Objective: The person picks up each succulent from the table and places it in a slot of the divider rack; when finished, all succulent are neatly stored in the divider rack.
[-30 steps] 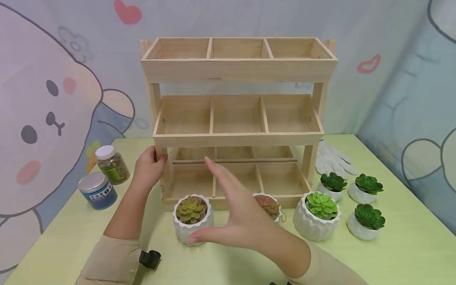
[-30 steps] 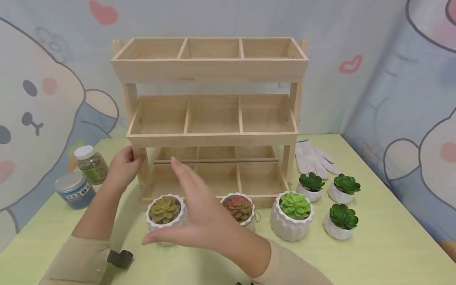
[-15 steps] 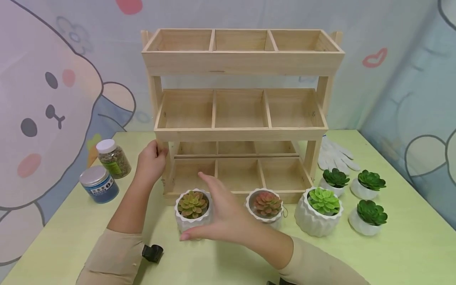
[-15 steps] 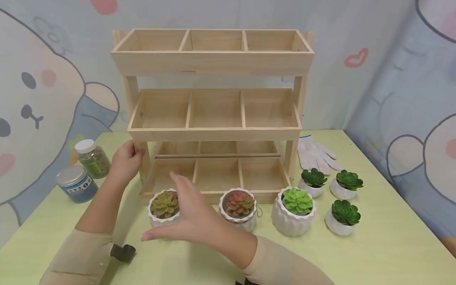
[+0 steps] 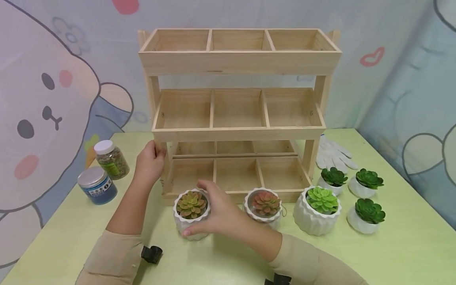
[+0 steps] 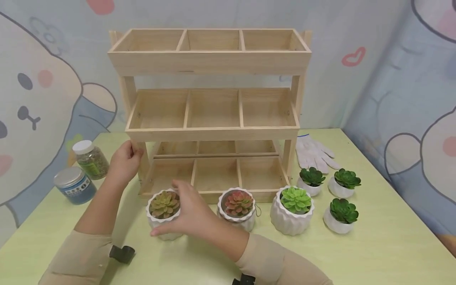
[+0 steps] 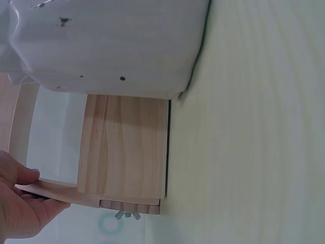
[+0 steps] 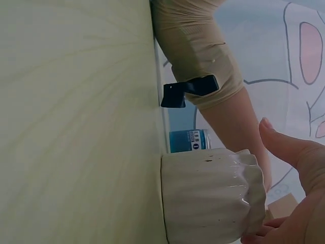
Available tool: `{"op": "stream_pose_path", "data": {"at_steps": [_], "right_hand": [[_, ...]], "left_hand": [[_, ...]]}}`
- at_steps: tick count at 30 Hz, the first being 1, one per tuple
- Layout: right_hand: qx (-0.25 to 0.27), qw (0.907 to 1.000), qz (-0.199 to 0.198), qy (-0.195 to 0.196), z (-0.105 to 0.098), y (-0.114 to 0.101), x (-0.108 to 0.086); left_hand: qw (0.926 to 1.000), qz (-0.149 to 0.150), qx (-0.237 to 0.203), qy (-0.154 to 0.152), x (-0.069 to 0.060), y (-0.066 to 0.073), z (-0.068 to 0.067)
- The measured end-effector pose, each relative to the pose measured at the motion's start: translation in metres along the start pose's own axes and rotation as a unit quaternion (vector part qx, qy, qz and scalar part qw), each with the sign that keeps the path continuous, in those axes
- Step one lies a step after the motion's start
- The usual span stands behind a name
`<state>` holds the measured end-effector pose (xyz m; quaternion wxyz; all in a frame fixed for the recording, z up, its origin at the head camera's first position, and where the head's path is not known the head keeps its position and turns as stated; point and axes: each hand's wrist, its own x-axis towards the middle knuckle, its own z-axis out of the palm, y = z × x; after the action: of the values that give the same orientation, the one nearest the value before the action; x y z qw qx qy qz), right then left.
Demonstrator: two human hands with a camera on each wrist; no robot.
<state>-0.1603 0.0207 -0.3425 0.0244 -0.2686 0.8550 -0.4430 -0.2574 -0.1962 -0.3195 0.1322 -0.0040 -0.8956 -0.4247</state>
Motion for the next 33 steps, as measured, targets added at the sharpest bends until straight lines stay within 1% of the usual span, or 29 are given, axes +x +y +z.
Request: {"op": "stream_pose_path", "data": {"at_steps": [4, 10, 17, 21, 24, 28, 33], "right_hand": [[0.004, 0.9999, -0.004, 0.010, 0.004, 0.004, 0.002], [0.024, 0.9996, 0.004, 0.016, 0.008, 0.009, 0.003], [0.039, 0.9984, -0.002, 0.041, 0.017, 0.017, 0.005], [0.041, 0.9978, 0.003, 0.051, 0.020, 0.020, 0.006], [0.054, 0.9969, 0.004, 0.057, 0.022, 0.021, 0.006], [0.072, 0.9951, -0.012, 0.067, 0.024, 0.022, 0.006], [0.079, 0.9929, -0.034, 0.081, 0.027, 0.025, 0.004]], "left_hand": [[1.0000, -0.002, 0.000, 0.001, -0.001, 0.001, 0.000], [1.0000, -0.005, -0.002, -0.004, -0.001, 0.002, 0.000], [1.0000, -0.003, 0.005, 0.003, 0.000, 0.000, -0.001], [1.0000, -0.002, 0.007, 0.004, 0.001, 0.001, 0.000], [1.0000, -0.003, 0.006, 0.004, 0.000, 0.001, 0.000], [1.0000, -0.002, 0.005, 0.003, -0.001, 0.001, -0.001], [1.0000, 0.001, 0.001, -0.002, -0.001, 0.001, -0.001]]}}
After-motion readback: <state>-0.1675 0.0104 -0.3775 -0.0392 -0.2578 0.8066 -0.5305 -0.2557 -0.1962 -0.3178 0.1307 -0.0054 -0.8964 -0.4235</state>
